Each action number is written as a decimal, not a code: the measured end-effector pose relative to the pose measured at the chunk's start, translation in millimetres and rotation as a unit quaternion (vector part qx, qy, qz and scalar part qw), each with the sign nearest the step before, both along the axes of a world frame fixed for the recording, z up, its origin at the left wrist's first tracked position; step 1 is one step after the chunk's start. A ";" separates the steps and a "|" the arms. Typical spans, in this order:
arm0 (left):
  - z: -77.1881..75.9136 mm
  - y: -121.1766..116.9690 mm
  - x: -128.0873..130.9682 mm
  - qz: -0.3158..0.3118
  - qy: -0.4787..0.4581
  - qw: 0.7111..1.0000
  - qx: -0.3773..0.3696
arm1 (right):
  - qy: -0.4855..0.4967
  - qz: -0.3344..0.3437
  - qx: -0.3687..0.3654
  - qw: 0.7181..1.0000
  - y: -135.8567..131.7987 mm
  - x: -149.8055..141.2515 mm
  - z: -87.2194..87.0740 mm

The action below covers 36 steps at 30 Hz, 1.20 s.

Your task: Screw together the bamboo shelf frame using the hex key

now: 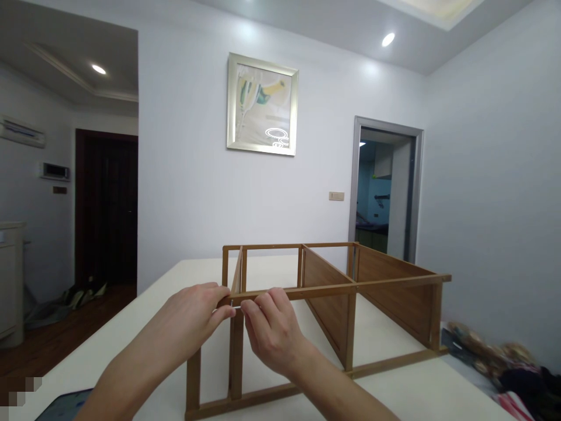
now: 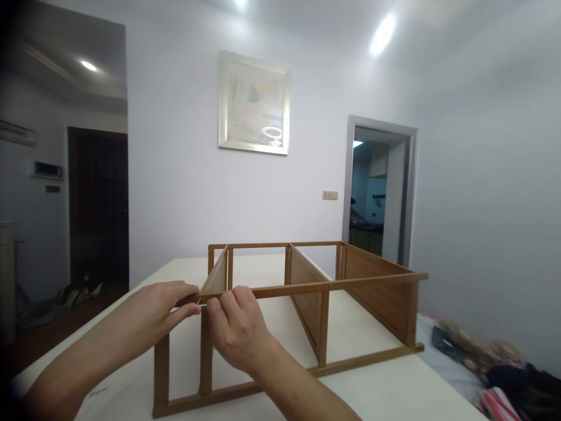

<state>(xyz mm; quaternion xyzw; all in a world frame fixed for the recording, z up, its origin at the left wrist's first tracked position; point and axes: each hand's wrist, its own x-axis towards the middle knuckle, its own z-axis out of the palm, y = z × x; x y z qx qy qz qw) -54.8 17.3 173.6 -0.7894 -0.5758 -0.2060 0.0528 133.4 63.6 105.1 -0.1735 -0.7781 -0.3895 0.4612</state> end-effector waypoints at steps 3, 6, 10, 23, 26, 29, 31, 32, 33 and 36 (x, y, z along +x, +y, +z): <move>-1.8 3.2 -2.0 0.000 -0.001 1.000 0.001 | 0.018 0.012 -0.027 0.999 -1.2 0.4 -0.3; -3.4 5.9 -4.0 -0.001 0.002 1.000 -0.001 | 0.032 0.021 -0.038 0.999 -3.7 -0.1 0.8; -3.9 7.2 -5.0 -0.002 0.006 1.000 -0.004 | 0.046 0.035 -0.045 0.997 -5.5 -0.8 3.1; -3.5 7.4 -5.4 -0.004 0.009 1.000 -0.009 | 0.034 0.029 -0.033 0.998 -2.4 -2.6 1.0; -3.8 7.7 -6.0 -0.003 0.010 1.000 -0.005 | 0.035 0.028 -0.025 0.999 -2.1 -3.0 0.2; -4.0 8.0 -6.1 -0.004 0.007 1.000 -0.003 | 0.035 0.021 -0.026 0.999 -1.8 -3.1 -0.9; -4.1 8.0 -5.9 -0.008 0.007 1.000 -0.002 | 0.037 0.017 -0.029 0.999 -2.1 -3.2 -1.3; -4.1 7.9 -5.8 -0.010 0.008 1.000 -0.001 | 0.040 0.019 -0.030 0.999 -2.5 -3.3 -1.2; -4.1 7.8 -5.7 -0.010 0.009 1.000 -0.001 | 0.044 0.023 -0.029 0.998 -3.0 -3.6 -1.1; -4.3 7.7 -5.6 -0.009 0.014 1.000 -0.001 | 0.055 0.040 -0.024 0.997 -4.7 -4.6 -0.5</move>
